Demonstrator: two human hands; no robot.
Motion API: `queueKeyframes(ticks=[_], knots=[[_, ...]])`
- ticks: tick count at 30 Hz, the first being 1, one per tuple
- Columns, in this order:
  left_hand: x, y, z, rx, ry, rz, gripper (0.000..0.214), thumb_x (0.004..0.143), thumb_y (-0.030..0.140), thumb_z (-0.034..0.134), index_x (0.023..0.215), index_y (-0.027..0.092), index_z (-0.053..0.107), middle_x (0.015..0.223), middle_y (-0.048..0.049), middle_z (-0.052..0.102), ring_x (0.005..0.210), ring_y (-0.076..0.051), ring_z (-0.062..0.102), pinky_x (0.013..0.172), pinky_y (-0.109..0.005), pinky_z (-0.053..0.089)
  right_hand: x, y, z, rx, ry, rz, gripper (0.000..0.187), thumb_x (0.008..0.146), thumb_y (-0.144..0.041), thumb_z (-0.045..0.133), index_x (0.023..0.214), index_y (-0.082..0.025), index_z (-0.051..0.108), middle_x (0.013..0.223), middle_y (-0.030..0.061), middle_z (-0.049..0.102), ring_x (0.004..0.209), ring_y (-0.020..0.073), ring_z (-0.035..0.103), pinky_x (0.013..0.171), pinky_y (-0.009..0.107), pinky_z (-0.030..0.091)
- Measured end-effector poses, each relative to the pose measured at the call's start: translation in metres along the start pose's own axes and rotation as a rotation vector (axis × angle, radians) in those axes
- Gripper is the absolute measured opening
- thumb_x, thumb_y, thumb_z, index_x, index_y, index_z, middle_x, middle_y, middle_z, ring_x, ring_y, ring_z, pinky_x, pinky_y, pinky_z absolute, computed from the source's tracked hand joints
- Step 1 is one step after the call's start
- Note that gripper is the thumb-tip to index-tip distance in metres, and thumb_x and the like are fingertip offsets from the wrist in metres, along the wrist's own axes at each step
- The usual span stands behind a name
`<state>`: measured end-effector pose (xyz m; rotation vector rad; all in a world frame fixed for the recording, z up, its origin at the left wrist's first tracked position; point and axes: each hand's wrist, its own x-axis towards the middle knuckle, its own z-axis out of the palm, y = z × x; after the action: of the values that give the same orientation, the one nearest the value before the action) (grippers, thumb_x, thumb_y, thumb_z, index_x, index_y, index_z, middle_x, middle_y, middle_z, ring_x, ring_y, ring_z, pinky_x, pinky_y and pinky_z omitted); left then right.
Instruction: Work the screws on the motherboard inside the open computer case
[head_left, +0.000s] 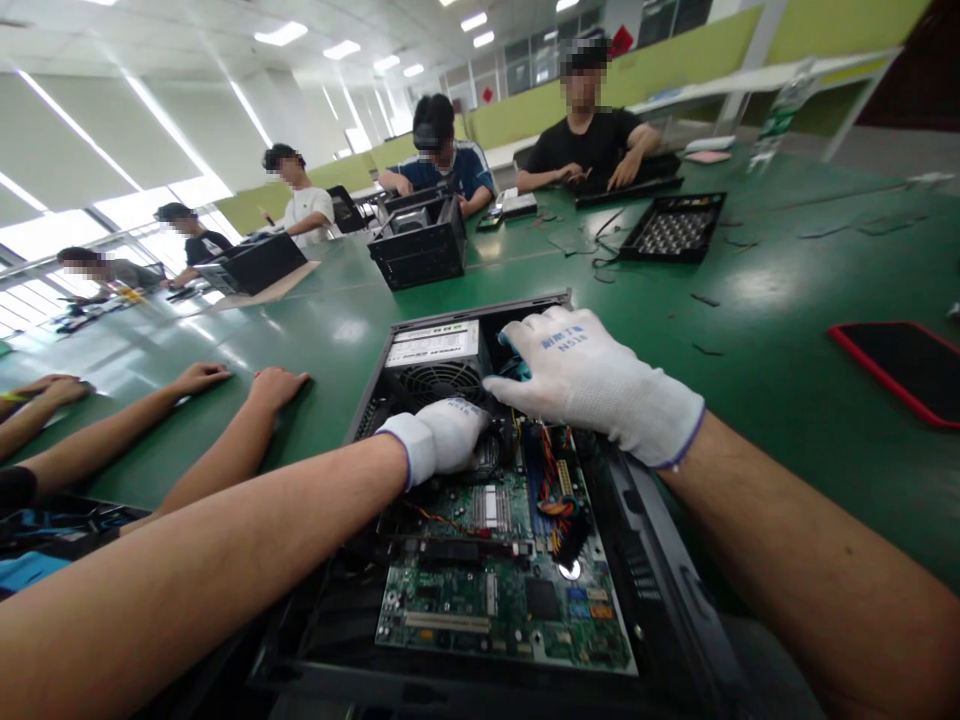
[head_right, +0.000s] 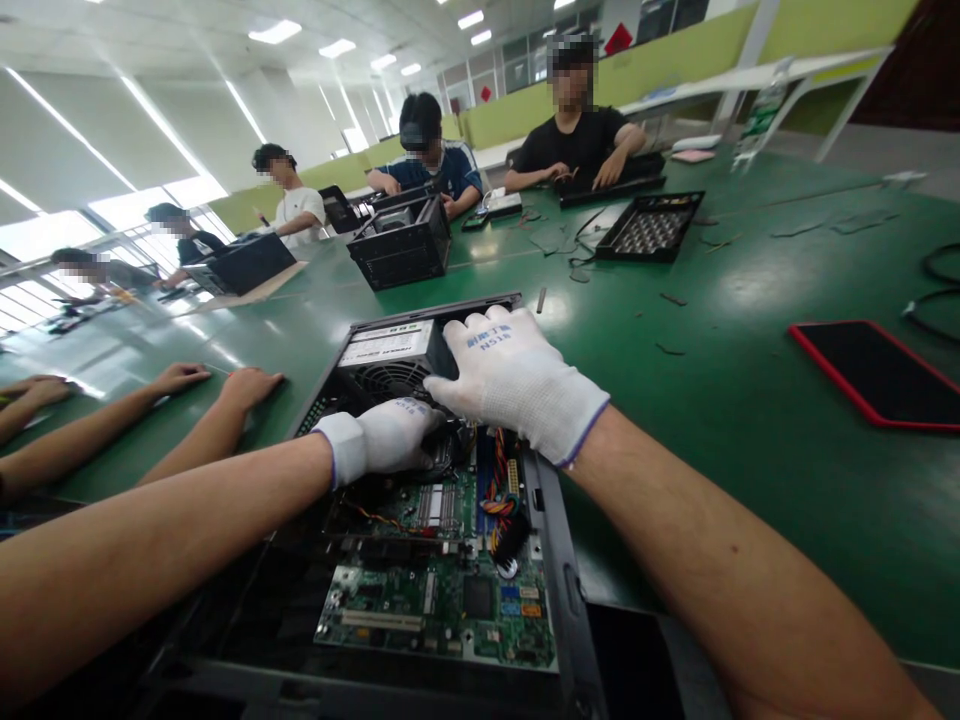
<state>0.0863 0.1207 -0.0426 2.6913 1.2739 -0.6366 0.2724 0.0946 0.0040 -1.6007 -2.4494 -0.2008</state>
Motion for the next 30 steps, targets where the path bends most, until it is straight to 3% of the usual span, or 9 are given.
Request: queueKeyframes(ticks=[20, 30], knots=[[0.001, -0.0004, 0.002, 0.015, 0.007, 0.042, 0.058, 0.081, 0.028, 0.074, 0.136, 0.017, 0.063, 0.139, -0.0128, 0.067, 0.13, -0.029, 0.063, 0.115, -0.035, 0.046, -0.0005, -0.0012, -0.0029, 0.012, -0.008, -0.007, 0.067, 0.096, -0.062, 0.048, 0.135, -0.009, 0.062, 0.132, 0.0205, 0.067, 0.121, 0.0371, 0.06, 0.101, 0.046, 0.039], [-0.0017, 0.0024, -0.0019, 0.025, -0.038, 0.022, 0.053, 0.081, 0.029, 0.074, 0.13, 0.013, 0.066, 0.135, -0.0154, 0.069, 0.127, -0.03, 0.065, 0.112, -0.036, 0.048, -0.0003, 0.0009, -0.0014, 0.016, -0.003, -0.018, 0.069, 0.095, -0.064, 0.046, 0.134, -0.01, 0.062, 0.128, 0.0209, 0.068, 0.118, 0.0366, 0.06, 0.099, 0.046, 0.039]])
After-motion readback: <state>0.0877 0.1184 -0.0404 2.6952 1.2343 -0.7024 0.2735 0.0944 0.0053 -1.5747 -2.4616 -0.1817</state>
